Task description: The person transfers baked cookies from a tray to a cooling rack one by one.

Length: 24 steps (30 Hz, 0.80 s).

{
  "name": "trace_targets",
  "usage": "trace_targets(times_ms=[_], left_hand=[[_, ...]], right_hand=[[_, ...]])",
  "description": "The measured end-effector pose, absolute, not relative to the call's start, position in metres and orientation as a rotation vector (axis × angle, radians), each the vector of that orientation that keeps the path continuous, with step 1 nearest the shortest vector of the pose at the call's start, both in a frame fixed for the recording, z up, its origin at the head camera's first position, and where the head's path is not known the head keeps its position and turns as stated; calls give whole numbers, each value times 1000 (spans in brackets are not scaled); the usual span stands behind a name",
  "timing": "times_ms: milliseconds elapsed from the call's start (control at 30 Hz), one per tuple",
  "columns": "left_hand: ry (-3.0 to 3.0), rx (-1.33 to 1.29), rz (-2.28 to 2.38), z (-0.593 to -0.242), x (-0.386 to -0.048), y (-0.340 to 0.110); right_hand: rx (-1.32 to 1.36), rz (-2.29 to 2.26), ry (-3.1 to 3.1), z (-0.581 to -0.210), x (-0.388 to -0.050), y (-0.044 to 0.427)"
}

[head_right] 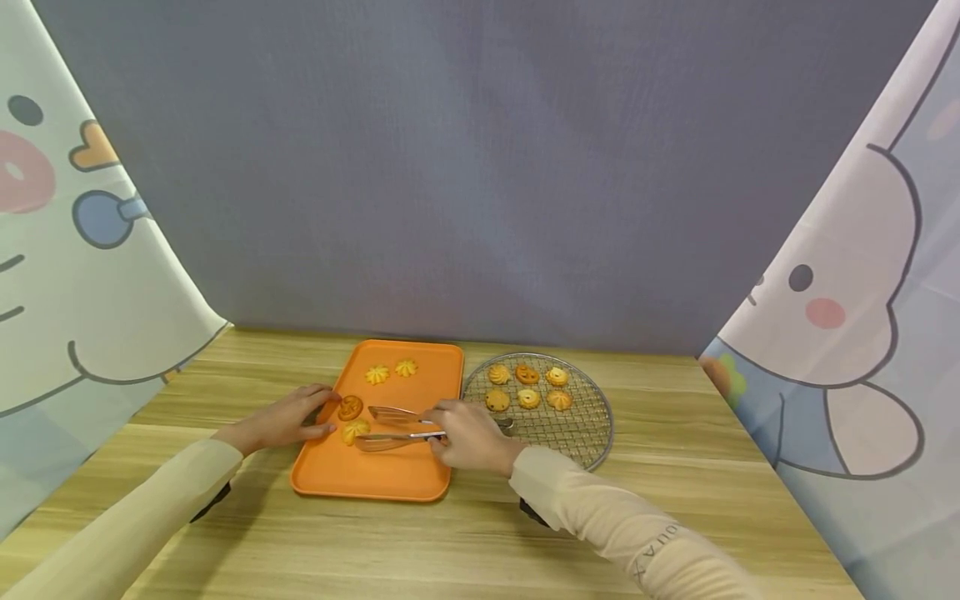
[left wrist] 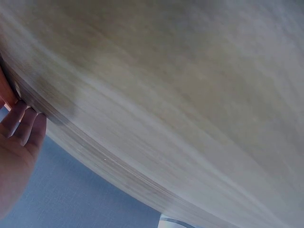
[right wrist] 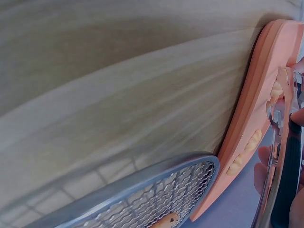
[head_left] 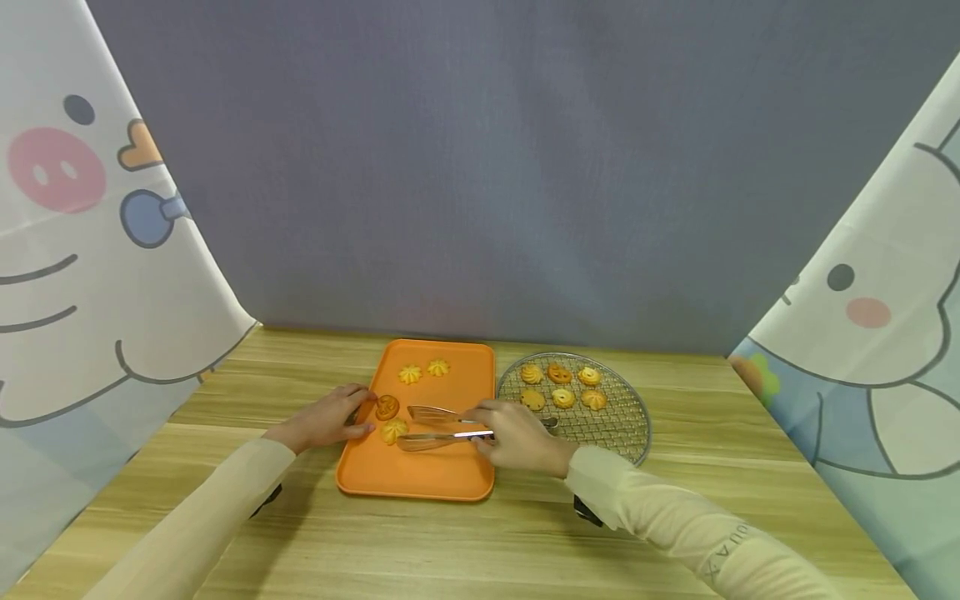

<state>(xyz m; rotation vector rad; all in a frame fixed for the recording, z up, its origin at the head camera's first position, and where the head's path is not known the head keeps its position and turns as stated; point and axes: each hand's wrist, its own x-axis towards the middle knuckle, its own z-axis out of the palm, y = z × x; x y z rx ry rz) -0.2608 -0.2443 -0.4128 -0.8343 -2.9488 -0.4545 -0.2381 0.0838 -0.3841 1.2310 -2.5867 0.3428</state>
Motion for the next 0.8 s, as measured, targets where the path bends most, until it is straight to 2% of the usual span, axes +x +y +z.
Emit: trace_targets(times_ms=[800], left_hand=[[-2949, -845, -446, -413, -261, -246]], right_hand=[[1239, 334, -2639, -385, -248, 59]])
